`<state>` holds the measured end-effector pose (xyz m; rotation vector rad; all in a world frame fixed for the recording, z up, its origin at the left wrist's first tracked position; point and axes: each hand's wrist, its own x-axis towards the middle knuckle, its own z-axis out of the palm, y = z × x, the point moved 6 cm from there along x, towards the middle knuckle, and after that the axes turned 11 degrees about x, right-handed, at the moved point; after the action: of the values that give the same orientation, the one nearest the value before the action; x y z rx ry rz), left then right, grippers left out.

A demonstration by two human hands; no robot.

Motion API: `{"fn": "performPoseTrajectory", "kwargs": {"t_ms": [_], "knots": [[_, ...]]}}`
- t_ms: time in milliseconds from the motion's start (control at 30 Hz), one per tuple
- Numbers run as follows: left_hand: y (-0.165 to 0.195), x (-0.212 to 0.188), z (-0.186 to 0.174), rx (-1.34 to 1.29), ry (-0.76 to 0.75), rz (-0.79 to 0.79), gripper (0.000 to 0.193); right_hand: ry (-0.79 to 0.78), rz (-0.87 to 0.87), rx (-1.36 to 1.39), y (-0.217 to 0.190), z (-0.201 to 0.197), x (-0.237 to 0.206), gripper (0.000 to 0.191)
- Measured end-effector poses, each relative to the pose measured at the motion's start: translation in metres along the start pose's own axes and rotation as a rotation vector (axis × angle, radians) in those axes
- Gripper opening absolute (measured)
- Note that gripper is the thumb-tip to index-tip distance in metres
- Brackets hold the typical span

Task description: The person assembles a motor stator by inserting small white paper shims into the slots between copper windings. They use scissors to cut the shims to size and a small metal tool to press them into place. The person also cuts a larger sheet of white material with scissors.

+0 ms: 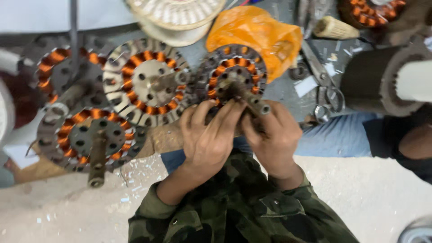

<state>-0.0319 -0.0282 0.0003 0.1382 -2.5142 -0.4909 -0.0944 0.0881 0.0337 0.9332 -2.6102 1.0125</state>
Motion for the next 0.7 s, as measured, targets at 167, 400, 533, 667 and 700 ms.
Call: {"fn": "performPoseTrajectory", "kwargs": {"t_ms": [167,400,533,667,700], "knots": [[0.003,0.001,0.003,0.008,0.002,0.014,0.045,-0.023,0.0,-0.066,-0.005,0.001,-0.002,0.033],[0.001,-0.005,0.002,0.001,0.003,0.027,0.042,-0.015,-0.023,-0.061,-0.005,0.001,-0.01,0.035],[-0.001,-0.006,0.002,0.048,0.049,0.007,0.043,0.078,0.126,0.3,0.016,0.004,-0.014,0.024],[0.0,-0.007,0.003,0.052,0.063,0.005,0.042,0.124,0.08,0.328,0.024,0.006,-0.02,0.023],[0.0,-0.008,0.002,0.055,0.062,0.003,0.042,0.115,0.082,0.327,0.025,0.006,-0.021,0.024]]}}
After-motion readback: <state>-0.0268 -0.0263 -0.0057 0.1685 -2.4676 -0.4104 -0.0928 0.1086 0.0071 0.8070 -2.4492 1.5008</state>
